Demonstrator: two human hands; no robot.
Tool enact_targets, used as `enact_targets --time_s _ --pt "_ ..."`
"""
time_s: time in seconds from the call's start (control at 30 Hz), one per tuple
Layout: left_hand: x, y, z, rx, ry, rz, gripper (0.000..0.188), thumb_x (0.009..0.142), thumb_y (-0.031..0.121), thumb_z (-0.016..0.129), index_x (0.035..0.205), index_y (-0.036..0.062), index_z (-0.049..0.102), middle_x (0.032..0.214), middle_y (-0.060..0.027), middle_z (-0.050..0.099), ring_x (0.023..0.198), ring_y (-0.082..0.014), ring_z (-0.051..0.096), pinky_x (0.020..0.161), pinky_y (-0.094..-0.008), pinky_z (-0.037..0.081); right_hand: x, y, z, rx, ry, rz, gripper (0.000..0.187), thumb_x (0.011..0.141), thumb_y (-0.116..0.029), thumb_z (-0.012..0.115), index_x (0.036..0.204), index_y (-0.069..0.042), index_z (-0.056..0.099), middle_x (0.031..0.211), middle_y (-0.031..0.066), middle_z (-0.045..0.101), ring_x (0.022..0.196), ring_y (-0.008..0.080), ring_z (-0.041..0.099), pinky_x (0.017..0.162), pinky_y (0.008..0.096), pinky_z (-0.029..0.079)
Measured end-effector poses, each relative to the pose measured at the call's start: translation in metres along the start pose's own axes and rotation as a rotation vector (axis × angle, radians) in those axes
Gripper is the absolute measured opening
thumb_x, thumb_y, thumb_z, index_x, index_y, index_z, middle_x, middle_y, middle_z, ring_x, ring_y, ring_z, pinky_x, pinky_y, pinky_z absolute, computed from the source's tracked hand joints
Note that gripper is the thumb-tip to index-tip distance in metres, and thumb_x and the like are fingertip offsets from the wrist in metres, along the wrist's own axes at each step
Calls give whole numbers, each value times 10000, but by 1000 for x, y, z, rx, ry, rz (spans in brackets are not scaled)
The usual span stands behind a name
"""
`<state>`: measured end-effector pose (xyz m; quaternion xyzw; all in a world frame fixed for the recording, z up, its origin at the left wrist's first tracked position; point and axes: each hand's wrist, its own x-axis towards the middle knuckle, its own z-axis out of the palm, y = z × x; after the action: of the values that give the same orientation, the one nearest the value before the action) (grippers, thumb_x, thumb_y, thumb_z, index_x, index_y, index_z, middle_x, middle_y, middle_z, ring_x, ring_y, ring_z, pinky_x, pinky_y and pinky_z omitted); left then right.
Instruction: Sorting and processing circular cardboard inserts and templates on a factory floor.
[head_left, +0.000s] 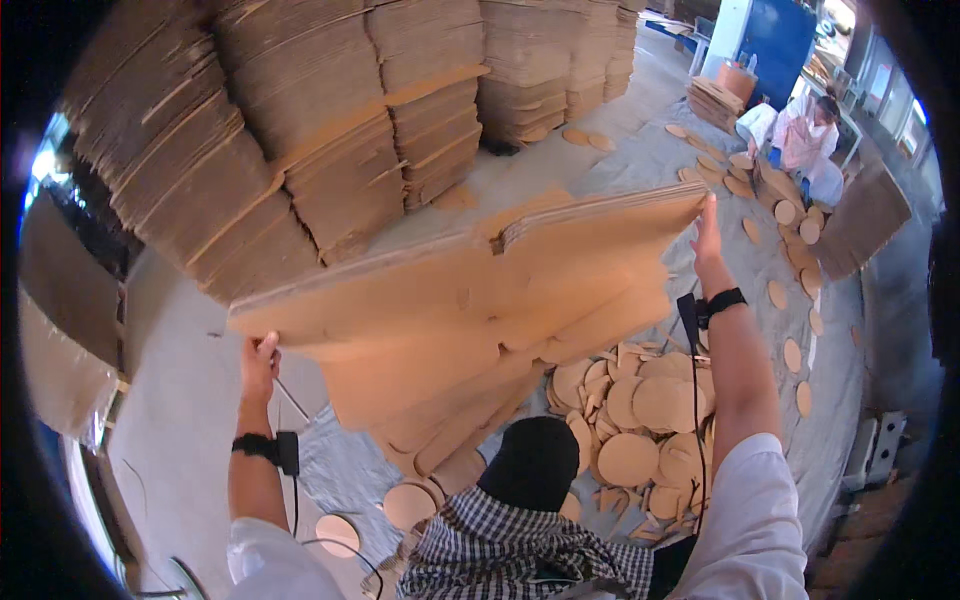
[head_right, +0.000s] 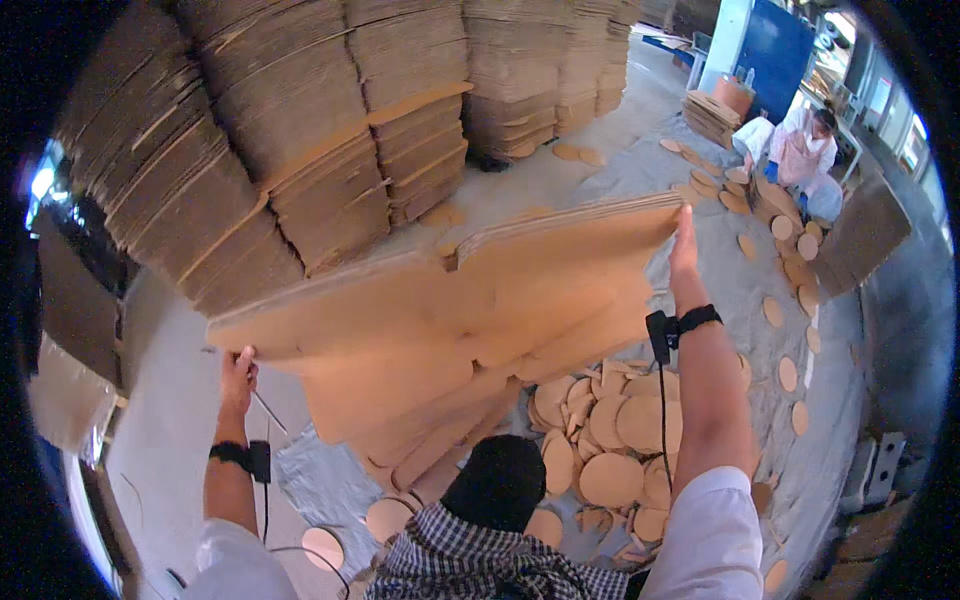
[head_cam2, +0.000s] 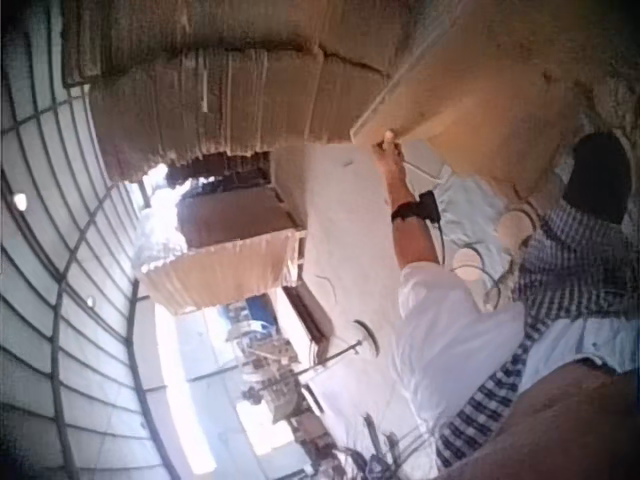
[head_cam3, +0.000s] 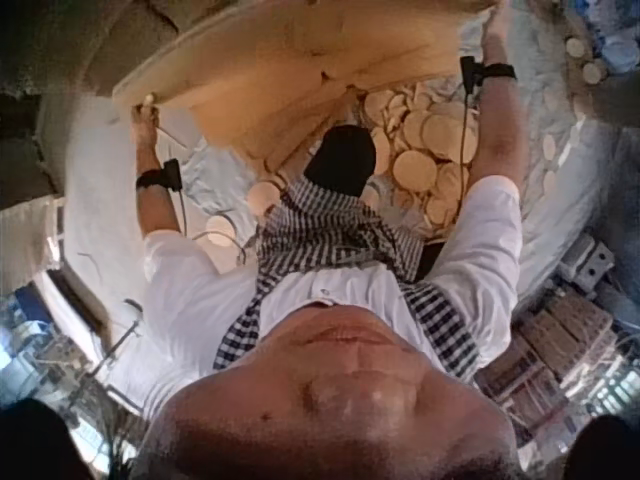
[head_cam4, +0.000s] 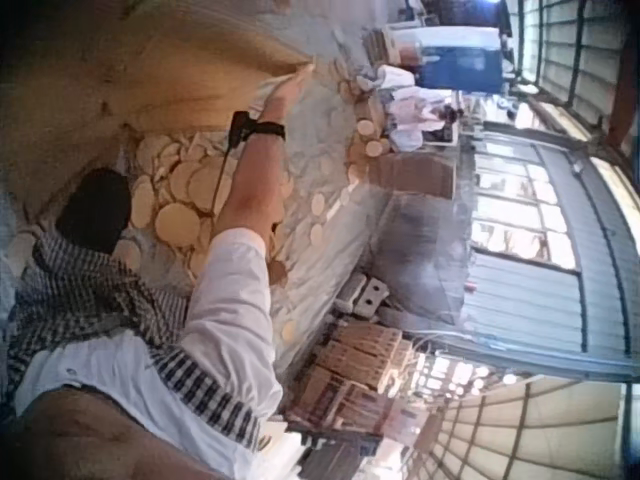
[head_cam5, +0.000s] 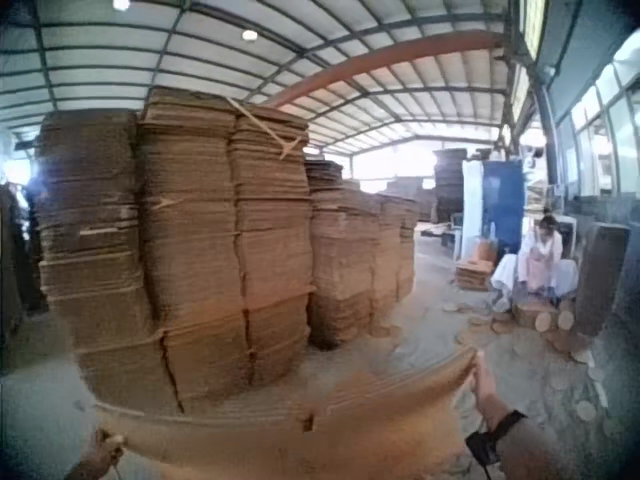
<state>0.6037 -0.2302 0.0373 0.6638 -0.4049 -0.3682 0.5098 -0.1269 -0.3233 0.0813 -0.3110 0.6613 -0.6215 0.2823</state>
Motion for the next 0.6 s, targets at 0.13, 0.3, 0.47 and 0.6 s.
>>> enact_targets --time_s 0.13,0.3,0.47,0.6 --pt "-6 -11 12 -49 9 50 225 852 270 574 968 110 465 732 27 466 556 -53 416 416 -186 294 26 17 -10 96 -121 82 1006 721 -809 310 1409 -82 215 1438 120 255 1336 249 207 1056 419 162" --pt "0 2 4 -53 113 76 306 869 382 557 994 111 489 845 35 507 708 -67 480 532 -208 347 11 7 -44 97 40 33 946 759 -761 304 1390 -59 245 1414 117 302 1321 252 239 1052 383 188" --pt "44 88 35 386 77 446 422 880 426 520 895 8 569 745 -13 534 685 -127 480 613 -290 387 -61 -48 -169 -523 394 -185 719 912 -560 253 1297 32 389 1306 187 447 1231 275 398 1027 346 270" --pt "-19 193 110 477 -66 640 525 868 480 510 840 -40 581 616 -54 503 602 -148 467 589 -307 387 -161 -106 -331 -447 555 -362 708 911 -556 276 1184 55 509 1167 186 562 1124 266 498 959 327 342"
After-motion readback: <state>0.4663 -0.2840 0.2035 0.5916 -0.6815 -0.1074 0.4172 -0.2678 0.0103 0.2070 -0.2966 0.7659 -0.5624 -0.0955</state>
